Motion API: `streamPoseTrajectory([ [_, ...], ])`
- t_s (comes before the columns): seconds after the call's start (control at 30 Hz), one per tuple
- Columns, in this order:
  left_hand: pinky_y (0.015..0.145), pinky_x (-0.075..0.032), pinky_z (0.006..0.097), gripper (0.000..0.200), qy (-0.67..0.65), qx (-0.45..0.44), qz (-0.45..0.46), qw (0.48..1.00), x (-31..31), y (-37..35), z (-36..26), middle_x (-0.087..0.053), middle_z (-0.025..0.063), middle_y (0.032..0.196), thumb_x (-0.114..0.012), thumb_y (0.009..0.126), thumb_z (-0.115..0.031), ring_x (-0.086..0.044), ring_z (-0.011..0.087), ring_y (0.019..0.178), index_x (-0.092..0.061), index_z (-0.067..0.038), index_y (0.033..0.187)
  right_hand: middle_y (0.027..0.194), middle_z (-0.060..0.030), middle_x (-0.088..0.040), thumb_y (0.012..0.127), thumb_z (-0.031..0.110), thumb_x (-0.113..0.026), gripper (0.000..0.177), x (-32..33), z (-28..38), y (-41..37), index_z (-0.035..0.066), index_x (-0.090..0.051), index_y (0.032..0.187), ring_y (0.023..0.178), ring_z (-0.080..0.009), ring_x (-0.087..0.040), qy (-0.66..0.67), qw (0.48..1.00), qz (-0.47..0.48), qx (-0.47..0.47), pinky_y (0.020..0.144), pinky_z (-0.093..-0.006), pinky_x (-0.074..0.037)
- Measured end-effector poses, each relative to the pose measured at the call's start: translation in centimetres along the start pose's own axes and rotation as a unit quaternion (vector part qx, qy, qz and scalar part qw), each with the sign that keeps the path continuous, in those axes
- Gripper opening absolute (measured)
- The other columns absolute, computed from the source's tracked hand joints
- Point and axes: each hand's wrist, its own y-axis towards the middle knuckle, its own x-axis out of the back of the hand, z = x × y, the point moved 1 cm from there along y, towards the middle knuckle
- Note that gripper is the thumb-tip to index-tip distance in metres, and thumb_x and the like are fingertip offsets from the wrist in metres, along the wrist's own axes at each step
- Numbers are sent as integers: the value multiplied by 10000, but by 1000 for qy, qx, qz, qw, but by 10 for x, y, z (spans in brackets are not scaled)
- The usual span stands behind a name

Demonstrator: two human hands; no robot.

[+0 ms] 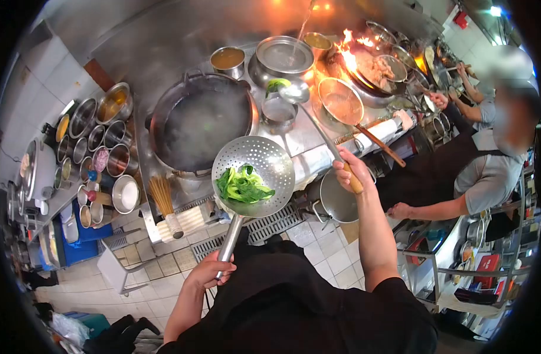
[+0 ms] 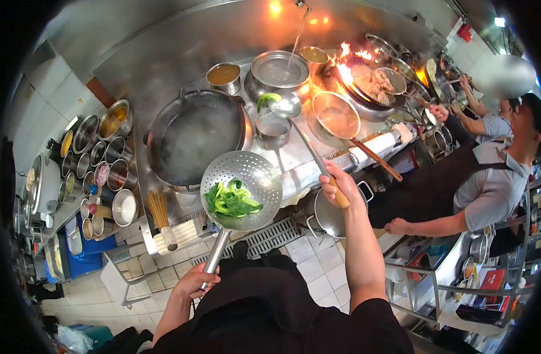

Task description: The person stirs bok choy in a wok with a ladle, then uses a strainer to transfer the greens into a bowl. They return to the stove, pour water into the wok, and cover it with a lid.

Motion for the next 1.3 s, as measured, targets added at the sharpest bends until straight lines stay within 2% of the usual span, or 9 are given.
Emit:
streamPoseTrajectory([
  [0.3,372,-321,251,164,-72,-30,86,993,-41,106,-74,-499,-6,618,-680,893,-42,-459,100,444,-520,-77,902,744,-60,-547,1054,171,-472,389,-61,88,-63,121,-462,1439,393,-95,-417,-176,980,-45,84,325,-226,-352],
  [0.4,400,-327,251,180,-77,-37,78,993,-56,157,-117,-496,-10,628,-650,912,-60,-454,93,481,-519,-68,789,694,-63,-534,1015,111,-455,437,-115,90,-94,100,-487,1451,387,-104,-400,-356,918,-156,77,336,-241,-344],
  [0.5,461,-326,251,197,-88,-24,113,989,-61,197,-154,-495,-18,653,-646,916,-86,-447,89,546,-525,-71,762,679,-10,-533,1007,111,-492,455,-143,78,-103,98,-498,1462,445,-85,-484,-589,782,-190,78,403,-249,-403],
  [0.63,464,-306,229,181,-52,-49,85,994,-65,204,-180,-494,-37,661,-655,899,-86,-449,63,563,-526,-103,773,674,-18,-568,975,130,-568,473,-163,66,-89,72,-519,1442,486,-91,-528,-659,708,-218,134,468,-272,-436],
  [0.77,460,-326,233,151,-35,-45,70,996,-61,202,-188,-504,-8,670,-662,886,-59,-479,88,570,-528,-76,818,1242,-286,-653,966,138,-575,472,-135,80,7,38,-506,1422,1080,-425,-672,-681,641,-283,213,941,-431,-509],
  [0.97,463,-356,271,163,-55,-43,69,995,-77,241,-194,-513,8,668,-666,879,-52,-493,112,570,-536,-79,784,1270,-288,-637,939,185,-573,489,-64,132,220,42,-538,1406,1220,-445,-594,-726,593,-302,172,1050,-473,-467],
  [1.07,468,-355,268,147,-69,-36,46,996,-88,265,-195,-512,7,674,-665,884,-54,-488,109,574,-547,-73,798,1132,-270,-689,938,191,-580,366,-29,137,297,32,-615,1266,1027,-407,-693,-732,614,-273,112,855,-489,-562],
  [1.13,466,-352,253,137,-78,-37,31,996,-96,280,-201,-513,-1,672,-659,885,-53,-482,100,565,-542,-75,817,909,-173,-680,977,196,-549,243,-25,145,314,74,-594,1183,685,-269,-678,-472,854,-205,77,553,-426,-548],
  [1.3,465,-338,226,137,-109,-24,16,994,-104,324,-220,-509,-34,670,-648,888,-50,-447,66,547,-525,-90,843,754,-51,-579,1028,190,-493,199,-52,185,234,126,-505,1216,481,-117,-489,-275,953,-128,12,415,-298,-431],
])
